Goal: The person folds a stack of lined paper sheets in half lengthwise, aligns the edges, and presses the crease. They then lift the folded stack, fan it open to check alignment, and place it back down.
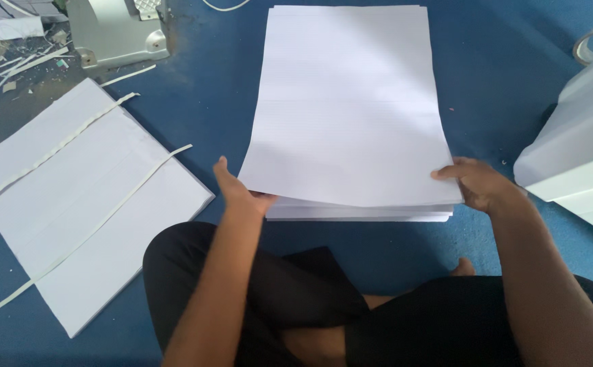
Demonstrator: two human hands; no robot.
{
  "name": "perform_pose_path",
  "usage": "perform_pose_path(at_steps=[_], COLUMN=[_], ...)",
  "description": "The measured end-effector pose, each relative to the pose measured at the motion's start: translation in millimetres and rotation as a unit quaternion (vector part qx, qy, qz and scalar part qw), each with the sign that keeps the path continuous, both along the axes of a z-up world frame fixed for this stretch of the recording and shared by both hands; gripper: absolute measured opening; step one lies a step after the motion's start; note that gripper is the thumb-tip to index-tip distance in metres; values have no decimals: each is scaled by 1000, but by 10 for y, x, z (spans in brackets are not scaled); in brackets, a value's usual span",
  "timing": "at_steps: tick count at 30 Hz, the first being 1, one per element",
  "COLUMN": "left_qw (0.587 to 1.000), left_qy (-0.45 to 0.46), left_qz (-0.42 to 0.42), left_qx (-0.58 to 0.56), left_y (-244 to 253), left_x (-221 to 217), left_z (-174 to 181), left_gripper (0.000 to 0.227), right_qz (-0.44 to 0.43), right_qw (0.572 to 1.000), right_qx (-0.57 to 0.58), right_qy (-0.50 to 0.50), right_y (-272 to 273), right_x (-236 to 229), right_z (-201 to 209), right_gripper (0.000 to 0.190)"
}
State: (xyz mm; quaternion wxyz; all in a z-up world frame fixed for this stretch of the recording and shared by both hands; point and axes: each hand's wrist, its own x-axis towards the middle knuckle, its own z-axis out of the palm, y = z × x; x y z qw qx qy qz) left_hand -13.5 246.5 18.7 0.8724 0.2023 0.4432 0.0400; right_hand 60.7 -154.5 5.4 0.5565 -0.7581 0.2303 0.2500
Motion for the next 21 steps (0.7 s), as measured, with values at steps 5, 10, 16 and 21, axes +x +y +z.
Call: perform_pose_path(at_steps=[5,10,16,21], left_qw=[967,815,719,621], left_qy=[5,62,19,26], left_qz=[-204,-380,-395,-385], left_qx=[153,433,572,683], left_y=[483,457,373,355], left_x=[304,397,321,406], left_z=[-314,-521,-623,-783], left_gripper=[80,72,57,61], right_qz=[41,60,39,109], right_qw=[998,990,940,910], right_qx=[-14,-87,-314,-388], right_qy=[-45,-94,-125,-100], right_y=[-101,3,225,401], right_x=[51,79,-53,-109], right_z=[-284,-442,-362,-233], right_gripper=[74,87,91,91])
